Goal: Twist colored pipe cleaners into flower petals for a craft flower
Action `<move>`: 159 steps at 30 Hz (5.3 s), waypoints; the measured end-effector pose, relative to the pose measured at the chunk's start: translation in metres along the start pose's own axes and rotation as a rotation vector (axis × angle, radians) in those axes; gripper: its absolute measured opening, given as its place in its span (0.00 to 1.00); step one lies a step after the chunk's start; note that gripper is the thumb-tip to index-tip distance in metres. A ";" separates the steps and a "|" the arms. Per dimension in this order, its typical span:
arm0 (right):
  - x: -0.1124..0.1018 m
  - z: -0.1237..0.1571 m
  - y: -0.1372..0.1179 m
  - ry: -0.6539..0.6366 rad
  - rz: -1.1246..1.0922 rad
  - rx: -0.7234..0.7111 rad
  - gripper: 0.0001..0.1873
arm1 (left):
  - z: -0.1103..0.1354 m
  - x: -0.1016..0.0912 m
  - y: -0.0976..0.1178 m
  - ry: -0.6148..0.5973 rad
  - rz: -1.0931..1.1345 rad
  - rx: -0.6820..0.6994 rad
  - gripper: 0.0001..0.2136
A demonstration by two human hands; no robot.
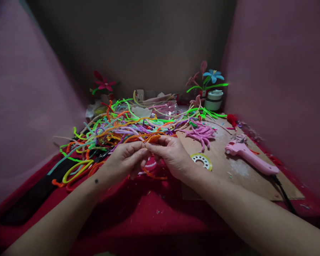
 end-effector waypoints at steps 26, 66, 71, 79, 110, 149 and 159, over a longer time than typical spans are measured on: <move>-0.003 -0.002 0.010 0.274 -0.104 -0.034 0.12 | -0.003 0.027 -0.014 0.399 -0.291 0.168 0.08; 0.011 0.011 0.016 -0.021 -0.001 0.299 0.12 | -0.008 0.001 -0.005 0.374 -0.002 0.201 0.06; 0.014 0.013 0.018 -0.105 0.009 0.307 0.08 | -0.008 -0.001 -0.007 0.292 0.253 0.034 0.07; 0.024 0.018 0.026 -0.403 0.385 0.112 0.12 | -0.042 0.004 0.052 0.044 0.058 0.061 0.06; 0.030 0.042 0.015 -0.835 0.857 -0.520 0.07 | -0.030 -0.054 0.008 0.245 -0.528 0.133 0.08; 0.002 0.000 0.018 -0.024 -0.222 0.096 0.11 | -0.014 -0.017 -0.020 -0.101 0.438 -0.201 0.10; -0.007 -0.005 0.021 0.159 -0.129 0.092 0.12 | -0.011 -0.010 -0.018 -0.141 0.387 -0.222 0.12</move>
Point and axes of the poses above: each hand's wrist, its own z-axis away from the middle knuckle, its own x-axis out of the palm, y = z × x, the point moved 2 cm from there along -z, towards the middle knuckle, and after that the axes turned 14 degrees about -x, right-handed, at the moved point
